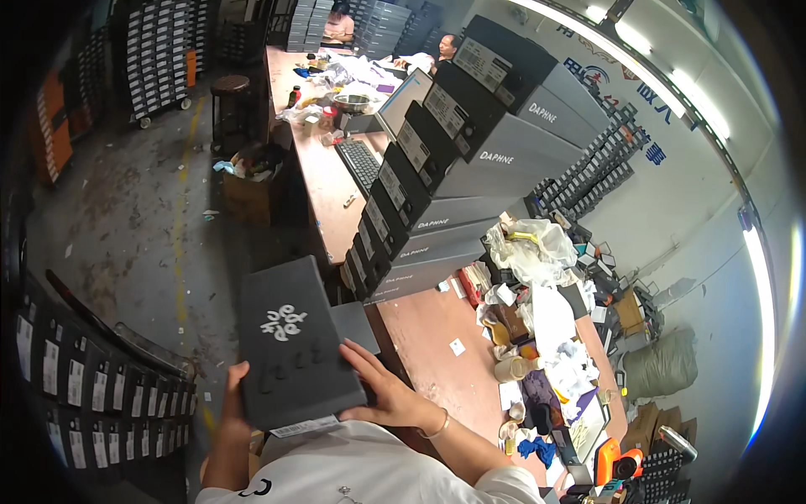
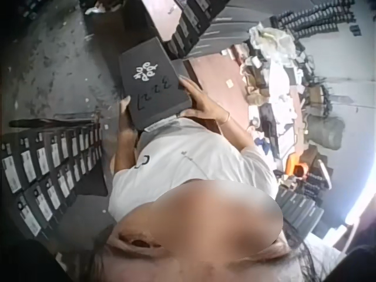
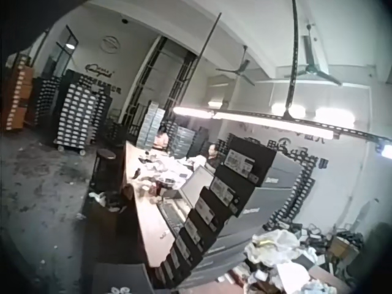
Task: The person is cleaning and packing black high-heeled shoes into boxes.
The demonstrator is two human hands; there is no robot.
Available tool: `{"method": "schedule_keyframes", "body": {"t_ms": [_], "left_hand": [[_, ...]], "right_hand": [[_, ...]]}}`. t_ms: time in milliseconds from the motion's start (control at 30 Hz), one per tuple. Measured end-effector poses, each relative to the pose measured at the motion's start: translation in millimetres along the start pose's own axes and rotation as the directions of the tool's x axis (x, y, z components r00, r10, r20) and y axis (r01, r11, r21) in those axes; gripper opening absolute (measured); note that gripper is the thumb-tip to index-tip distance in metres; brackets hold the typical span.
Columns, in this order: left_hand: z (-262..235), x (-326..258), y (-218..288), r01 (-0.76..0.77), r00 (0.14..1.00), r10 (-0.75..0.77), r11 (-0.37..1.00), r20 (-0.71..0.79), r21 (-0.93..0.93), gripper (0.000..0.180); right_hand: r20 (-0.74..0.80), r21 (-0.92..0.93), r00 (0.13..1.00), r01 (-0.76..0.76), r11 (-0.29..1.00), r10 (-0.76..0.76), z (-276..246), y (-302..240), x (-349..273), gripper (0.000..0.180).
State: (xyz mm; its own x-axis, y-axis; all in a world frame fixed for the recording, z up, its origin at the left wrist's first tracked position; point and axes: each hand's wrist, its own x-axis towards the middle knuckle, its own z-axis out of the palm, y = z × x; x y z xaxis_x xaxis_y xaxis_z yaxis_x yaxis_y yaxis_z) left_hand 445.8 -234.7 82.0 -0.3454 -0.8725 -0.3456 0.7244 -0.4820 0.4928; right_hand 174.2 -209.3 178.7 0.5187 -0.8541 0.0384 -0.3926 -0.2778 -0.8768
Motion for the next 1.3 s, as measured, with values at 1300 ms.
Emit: {"method": "schedule_keyframes", "body": {"t_ms": [1300], "left_hand": [[111, 269, -245, -0.483, 0.692, -0.516, 0.19, 0.505, 0.855, 0.092]], "right_hand": [[-0.74, 0.087, 0.483, -0.621, 0.779, 0.468, 33, 149, -108, 0.054]]}}
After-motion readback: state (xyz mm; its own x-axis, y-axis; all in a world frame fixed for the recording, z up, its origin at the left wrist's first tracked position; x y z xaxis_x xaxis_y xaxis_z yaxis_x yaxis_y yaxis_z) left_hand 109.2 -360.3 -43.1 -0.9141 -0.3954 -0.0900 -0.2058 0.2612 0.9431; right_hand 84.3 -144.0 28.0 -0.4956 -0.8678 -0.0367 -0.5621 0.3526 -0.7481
